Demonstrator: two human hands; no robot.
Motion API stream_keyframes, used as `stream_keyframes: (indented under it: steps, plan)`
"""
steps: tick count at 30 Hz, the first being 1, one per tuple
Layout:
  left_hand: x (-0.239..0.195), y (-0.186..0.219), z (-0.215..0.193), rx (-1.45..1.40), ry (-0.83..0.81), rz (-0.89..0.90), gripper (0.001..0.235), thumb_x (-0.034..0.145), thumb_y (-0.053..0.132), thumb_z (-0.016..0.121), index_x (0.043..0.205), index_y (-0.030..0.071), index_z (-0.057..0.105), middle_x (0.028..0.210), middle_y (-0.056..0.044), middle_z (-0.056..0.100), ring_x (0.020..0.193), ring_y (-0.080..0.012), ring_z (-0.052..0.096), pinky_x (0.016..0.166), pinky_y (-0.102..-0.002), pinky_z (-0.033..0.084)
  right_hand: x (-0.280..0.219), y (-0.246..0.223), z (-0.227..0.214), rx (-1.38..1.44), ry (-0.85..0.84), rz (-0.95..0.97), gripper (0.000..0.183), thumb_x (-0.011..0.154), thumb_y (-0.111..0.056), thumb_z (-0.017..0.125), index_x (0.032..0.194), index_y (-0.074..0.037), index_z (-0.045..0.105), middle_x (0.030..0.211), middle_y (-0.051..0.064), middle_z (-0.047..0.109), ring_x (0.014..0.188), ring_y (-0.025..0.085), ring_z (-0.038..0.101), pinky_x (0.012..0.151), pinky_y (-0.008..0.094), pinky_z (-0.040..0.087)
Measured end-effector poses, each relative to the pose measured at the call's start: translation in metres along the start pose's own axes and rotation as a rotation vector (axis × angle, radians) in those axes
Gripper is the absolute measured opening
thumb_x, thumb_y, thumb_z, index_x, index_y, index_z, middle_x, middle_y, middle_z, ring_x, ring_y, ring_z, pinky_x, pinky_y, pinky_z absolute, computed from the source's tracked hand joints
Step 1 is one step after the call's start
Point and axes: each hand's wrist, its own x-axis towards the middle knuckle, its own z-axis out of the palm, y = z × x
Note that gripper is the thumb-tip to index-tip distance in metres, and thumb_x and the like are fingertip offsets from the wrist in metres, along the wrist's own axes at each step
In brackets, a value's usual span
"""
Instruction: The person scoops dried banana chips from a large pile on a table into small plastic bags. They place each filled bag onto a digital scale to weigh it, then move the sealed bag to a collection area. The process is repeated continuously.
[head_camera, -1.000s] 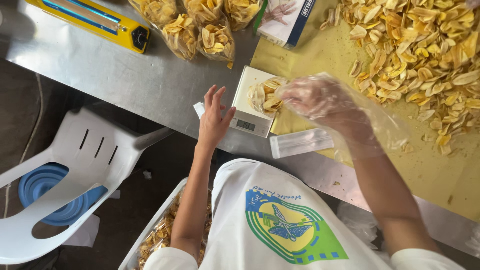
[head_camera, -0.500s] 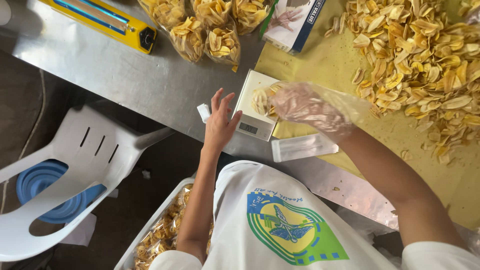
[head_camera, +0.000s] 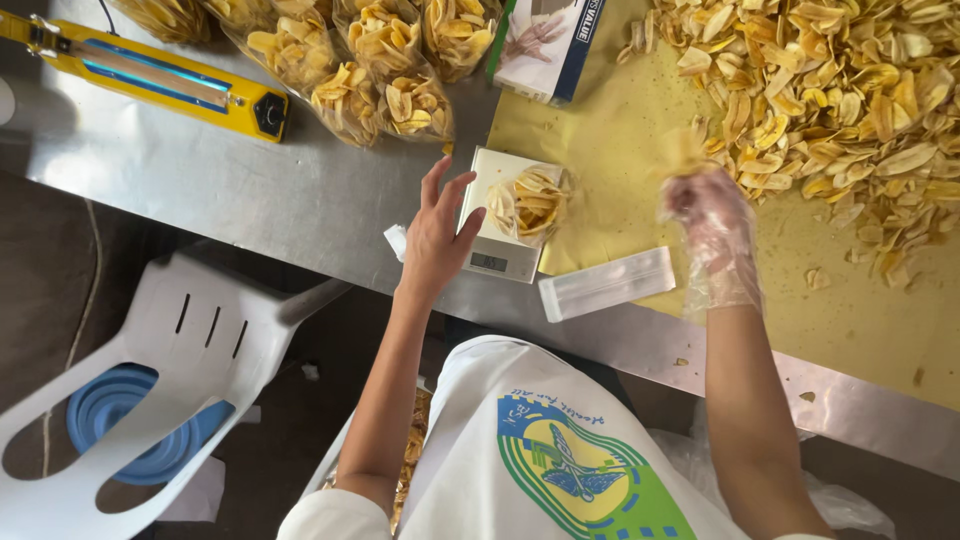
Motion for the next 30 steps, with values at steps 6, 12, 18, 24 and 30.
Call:
stream_keyframes:
  steps: [6, 12, 18, 24, 30]
  plan:
    - [-0.009, 0.067, -0.009, 0.188, 0.077, 0.128, 0.032, 0.096, 0.018, 0.072, 0.128, 0.013, 0.069, 0.152, -0.014, 0.048, 0.119, -0.0329, 0.063, 0.095, -0.047, 0.052, -0.086, 0.09, -0.084, 0.089, 0.724, 0.155, 0.027, 0.1, -0.031, 0.071, 0.116, -0.009, 0.067, 0.091, 0.005, 0.069, 0.071, 0.014, 0.06, 0.059, 0.027, 0.045]
    - [-0.022, 0.128, -0.006, 0.203, 0.094, 0.27, 0.028, 0.097, 0.015, 0.071, 0.125, 0.019, 0.072, 0.152, -0.006, 0.051, 0.135, -0.0326, 0.054, 0.106, -0.045, 0.049, -0.141, 0.136, -0.122, 0.383, 0.716, 0.139, 0.025, 0.098, -0.031, 0.066, 0.11, -0.009, 0.065, 0.086, 0.007, 0.069, 0.069, 0.017, 0.06, 0.059, 0.029, 0.045]
    - [0.0, 0.092, 0.049, 0.535, -0.008, 0.098, 0.022, 0.089, 0.02, 0.071, 0.111, 0.017, 0.07, 0.153, -0.009, 0.048, 0.12, -0.0328, 0.063, 0.092, -0.047, 0.051, -0.116, 0.162, -0.099, 0.143, 0.683, 0.141, 0.023, 0.099, -0.027, 0.066, 0.114, -0.01, 0.065, 0.088, 0.008, 0.069, 0.068, 0.017, 0.062, 0.059, 0.03, 0.047]
    - [0.028, 0.034, 0.046, 0.3, -0.14, -0.026, 0.05, 0.084, -0.004, 0.058, 0.133, 0.004, 0.063, 0.146, -0.001, 0.057, 0.101, -0.0285, 0.071, 0.083, -0.043, 0.056, -0.077, 0.161, -0.056, -0.208, 0.571, 0.2, 0.032, 0.1, -0.032, 0.067, 0.121, -0.009, 0.067, 0.095, 0.008, 0.072, 0.075, 0.015, 0.067, 0.061, 0.026, 0.047]
    - [0.096, 0.021, -0.119, -0.074, -0.095, 0.216, 0.053, 0.078, -0.012, 0.052, 0.124, 0.009, 0.07, 0.138, -0.002, 0.065, 0.117, -0.0272, 0.069, 0.095, -0.037, 0.057, -0.044, 0.14, 0.013, -0.481, 0.605, 0.244, 0.038, 0.1, -0.032, 0.065, 0.126, -0.004, 0.063, 0.102, 0.008, 0.075, 0.08, 0.016, 0.07, 0.067, 0.028, 0.054]
